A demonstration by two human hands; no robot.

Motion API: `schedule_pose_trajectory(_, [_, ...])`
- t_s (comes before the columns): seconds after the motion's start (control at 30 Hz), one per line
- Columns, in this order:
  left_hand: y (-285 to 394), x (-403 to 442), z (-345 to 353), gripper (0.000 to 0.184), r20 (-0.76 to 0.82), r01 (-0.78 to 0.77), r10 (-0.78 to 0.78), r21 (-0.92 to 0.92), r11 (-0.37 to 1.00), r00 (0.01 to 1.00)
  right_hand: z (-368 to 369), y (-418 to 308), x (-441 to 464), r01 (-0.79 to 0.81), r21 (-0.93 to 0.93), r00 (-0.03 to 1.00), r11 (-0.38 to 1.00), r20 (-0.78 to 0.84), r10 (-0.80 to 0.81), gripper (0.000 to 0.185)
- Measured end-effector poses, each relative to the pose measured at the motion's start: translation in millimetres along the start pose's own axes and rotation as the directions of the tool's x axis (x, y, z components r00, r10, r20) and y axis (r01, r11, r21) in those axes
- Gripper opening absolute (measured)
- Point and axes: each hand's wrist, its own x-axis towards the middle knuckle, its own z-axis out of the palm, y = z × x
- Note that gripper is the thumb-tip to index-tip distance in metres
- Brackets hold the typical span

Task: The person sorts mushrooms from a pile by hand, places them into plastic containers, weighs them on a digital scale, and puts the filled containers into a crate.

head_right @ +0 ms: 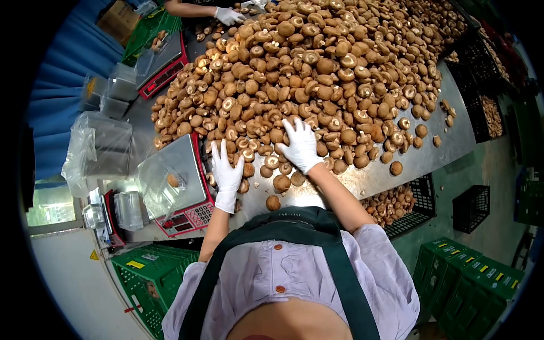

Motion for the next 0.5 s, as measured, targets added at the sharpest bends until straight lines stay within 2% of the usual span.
schedule_pose_trajectory(0.03, [4,8,0,0.073,0.026,0.001,-0.001,0.015,1.0,1.0,2,-8,3,-0.002,-0.06,1.0,0.998,0.023,0.003,0.077])
schedule_pose_trajectory(0.07, [5,16,3,0.074,0.002,-0.088,0.088,0.021,0.996,0.996,8,-15,3,0.021,-0.083,1.0,0.996,-0.007,-0.021,0.079])
schedule_pose_trajectory(0.17, [19,40,8,0.078,0.041,-0.215,0.217,-0.033,0.976,0.975,12,-25,2,0.089,-0.115,0.993,0.989,-0.068,-0.097,0.075])
schedule_pose_trajectory(0.2, [21,49,11,0.08,0.113,-0.25,0.256,-0.058,0.966,0.96,10,-27,2,0.095,-0.083,0.994,0.992,-0.043,-0.099,0.072])
schedule_pose_trajectory(0.3, [32,57,18,0.084,0.328,-0.348,0.307,0.072,0.935,0.893,3,-38,-7,0.113,-0.028,0.992,0.993,0.065,-0.111,0.061])
schedule_pose_trajectory(0.33, [32,57,21,0.086,0.401,-0.38,0.308,0.114,0.918,0.863,8,-39,-11,0.15,0.004,0.989,0.989,0.018,-0.15,0.058])
schedule_pose_trajectory(0.43, [30,51,7,0.086,0.426,-0.323,0.252,0.103,0.941,0.869,15,-42,-29,0.132,0.117,0.987,0.984,0.07,-0.141,0.063])
schedule_pose_trajectory(0.5, [16,39,5,0.082,0.388,-0.259,0.194,0.12,0.959,0.901,14,-45,-41,0.061,0.231,0.974,0.971,0.198,-0.109,0.068])
